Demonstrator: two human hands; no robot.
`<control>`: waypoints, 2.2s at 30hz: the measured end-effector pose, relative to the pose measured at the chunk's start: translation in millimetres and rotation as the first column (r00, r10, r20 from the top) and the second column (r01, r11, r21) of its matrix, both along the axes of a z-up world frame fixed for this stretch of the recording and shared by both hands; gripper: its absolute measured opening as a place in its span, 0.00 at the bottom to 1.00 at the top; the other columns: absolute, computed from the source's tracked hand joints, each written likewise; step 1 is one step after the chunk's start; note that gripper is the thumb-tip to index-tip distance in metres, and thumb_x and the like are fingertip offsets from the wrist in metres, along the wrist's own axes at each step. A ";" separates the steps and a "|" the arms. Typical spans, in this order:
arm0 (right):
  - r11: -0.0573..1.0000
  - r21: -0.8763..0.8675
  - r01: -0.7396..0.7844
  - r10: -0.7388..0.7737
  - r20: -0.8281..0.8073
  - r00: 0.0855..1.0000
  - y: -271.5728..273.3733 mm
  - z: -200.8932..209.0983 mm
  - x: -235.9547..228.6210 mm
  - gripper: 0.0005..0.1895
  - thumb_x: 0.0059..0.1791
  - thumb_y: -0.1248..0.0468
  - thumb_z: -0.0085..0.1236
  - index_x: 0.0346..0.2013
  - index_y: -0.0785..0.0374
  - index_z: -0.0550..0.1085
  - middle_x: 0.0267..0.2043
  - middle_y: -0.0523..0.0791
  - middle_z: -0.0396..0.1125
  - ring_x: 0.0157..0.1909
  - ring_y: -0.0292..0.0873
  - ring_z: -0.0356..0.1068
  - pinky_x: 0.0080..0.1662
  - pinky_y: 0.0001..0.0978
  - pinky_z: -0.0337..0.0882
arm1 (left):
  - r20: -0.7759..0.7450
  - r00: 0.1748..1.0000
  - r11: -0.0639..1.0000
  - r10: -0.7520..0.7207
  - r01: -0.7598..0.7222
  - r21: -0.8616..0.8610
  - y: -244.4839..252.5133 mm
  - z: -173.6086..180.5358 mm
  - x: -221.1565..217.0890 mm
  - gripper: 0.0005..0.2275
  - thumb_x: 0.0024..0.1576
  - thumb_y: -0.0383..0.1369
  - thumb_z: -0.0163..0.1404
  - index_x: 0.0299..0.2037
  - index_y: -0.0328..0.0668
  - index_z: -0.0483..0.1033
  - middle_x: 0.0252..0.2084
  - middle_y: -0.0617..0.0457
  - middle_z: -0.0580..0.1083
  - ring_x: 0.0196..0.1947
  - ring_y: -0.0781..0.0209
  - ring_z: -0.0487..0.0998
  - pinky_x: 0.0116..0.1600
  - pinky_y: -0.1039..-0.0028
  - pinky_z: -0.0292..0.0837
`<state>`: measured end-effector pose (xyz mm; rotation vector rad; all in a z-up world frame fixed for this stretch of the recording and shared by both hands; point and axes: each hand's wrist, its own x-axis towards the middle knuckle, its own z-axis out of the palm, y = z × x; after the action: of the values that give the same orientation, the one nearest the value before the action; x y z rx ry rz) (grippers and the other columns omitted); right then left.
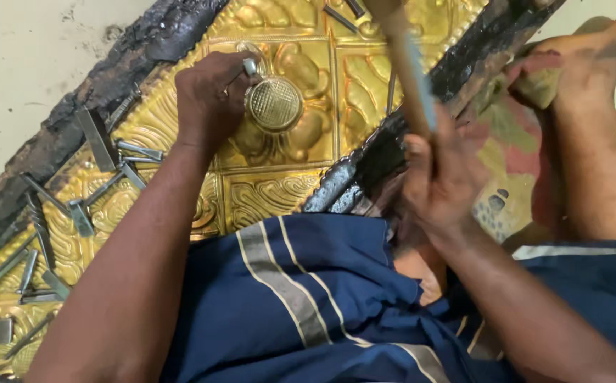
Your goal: The person is sitting on the floor and using a hammer and chisel to emboss a decorative pattern onto a large gold-colored metal panel. They repeatedly strike the chisel to shape the metal surface.
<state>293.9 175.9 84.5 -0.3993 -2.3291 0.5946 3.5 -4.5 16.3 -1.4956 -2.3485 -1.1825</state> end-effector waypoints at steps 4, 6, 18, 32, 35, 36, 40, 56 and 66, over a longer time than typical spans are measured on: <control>0.964 -0.263 -0.044 0.011 -0.127 0.992 -8.4 -1.4 9.3 0.16 0.57 0.68 0.47 0.60 0.68 0.68 0.33 0.50 0.69 0.28 0.41 0.67 0.30 0.33 0.69 | 0.012 0.998 0.998 -0.059 0.059 -0.010 -3.3 -4.6 9.4 0.06 0.62 0.25 0.54 0.46 0.42 0.82 0.43 0.47 0.81 0.43 0.50 0.83 0.48 0.65 0.79; 0.994 -0.091 -0.059 0.066 0.073 0.995 -11.2 -12.4 1.0 0.18 0.56 0.67 0.51 0.61 0.66 0.68 0.33 0.50 0.69 0.28 0.44 0.68 0.31 0.37 0.69 | -0.032 0.997 0.997 -0.074 0.074 -0.005 -3.8 -0.8 10.5 0.06 0.62 0.25 0.55 0.47 0.41 0.82 0.43 0.47 0.81 0.43 0.50 0.82 0.48 0.65 0.79; 0.823 -0.568 -0.005 0.030 0.035 0.999 -25.4 9.2 8.1 0.19 0.63 0.59 0.46 0.65 0.69 0.64 0.28 0.42 0.65 0.25 0.38 0.65 0.32 0.31 0.68 | 0.662 0.738 0.863 0.129 -0.412 0.292 7.6 16.9 -18.4 0.01 0.66 0.26 0.55 0.44 0.40 0.79 0.38 0.54 0.83 0.39 0.65 0.86 0.45 0.72 0.85; 0.514 -0.833 0.203 0.132 0.310 0.941 -33.1 5.5 -36.0 0.16 0.58 0.61 0.49 0.58 0.66 0.70 0.24 0.41 0.63 0.21 0.33 0.61 0.23 0.24 0.59 | 0.907 0.415 0.843 0.067 -0.510 0.171 -3.5 13.0 -32.8 0.10 0.57 0.25 0.59 0.47 0.35 0.79 0.38 0.49 0.82 0.34 0.65 0.84 0.37 0.73 0.83; 0.260 -0.914 0.311 0.244 0.374 0.895 -33.6 20.8 -38.1 0.19 0.53 0.63 0.53 0.59 0.65 0.70 0.23 0.41 0.64 0.18 0.32 0.60 0.20 0.24 0.57 | 0.912 0.410 0.850 0.001 -0.480 0.215 -2.2 9.8 -33.4 0.12 0.55 0.25 0.60 0.49 0.36 0.79 0.38 0.48 0.81 0.33 0.65 0.83 0.36 0.74 0.83; 0.182 -0.924 0.337 0.285 0.377 0.881 -34.0 23.5 -40.0 0.21 0.52 0.65 0.53 0.60 0.65 0.69 0.23 0.41 0.64 0.18 0.32 0.61 0.19 0.24 0.57 | 0.905 0.424 0.849 -0.014 -0.473 0.234 -1.9 8.6 -34.7 0.11 0.55 0.26 0.60 0.48 0.36 0.80 0.38 0.49 0.81 0.33 0.66 0.84 0.38 0.74 0.83; 0.359 -0.838 0.412 0.285 0.518 0.806 -33.2 35.7 -47.2 0.25 0.53 0.62 0.50 0.66 0.60 0.65 0.24 0.41 0.66 0.18 0.33 0.62 0.20 0.25 0.60 | 0.828 0.558 0.896 0.063 -0.396 0.199 0.0 3.6 -27.5 0.04 0.59 0.27 0.59 0.41 0.37 0.83 0.33 0.50 0.82 0.30 0.68 0.82 0.36 0.78 0.85; 0.936 -0.352 0.018 0.131 0.395 0.909 -4.0 143.9 -104.3 0.07 0.62 0.62 0.45 0.50 0.64 0.66 0.26 0.42 0.68 0.20 0.34 0.66 0.24 0.29 0.63 | 0.629 0.757 0.896 0.176 -0.388 0.215 4.4 1.1 -5.7 0.05 0.55 0.30 0.59 0.38 0.37 0.84 0.27 0.53 0.80 0.25 0.68 0.80 0.34 0.74 0.75; 0.987 -0.117 -0.114 0.162 0.613 0.773 26.8 115.6 -123.7 0.06 0.58 0.65 0.51 0.48 0.61 0.73 0.22 0.41 0.68 0.21 0.32 0.67 0.23 0.27 0.68 | 0.429 0.869 0.877 0.246 -0.388 0.282 13.8 -14.1 -14.9 0.06 0.53 0.31 0.60 0.33 0.36 0.82 0.25 0.53 0.77 0.24 0.62 0.77 0.34 0.73 0.77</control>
<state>170.2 202.6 200.1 -0.5217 -3.0032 0.6970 -11.4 9.3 2.2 -0.7648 -2.2939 -1.8095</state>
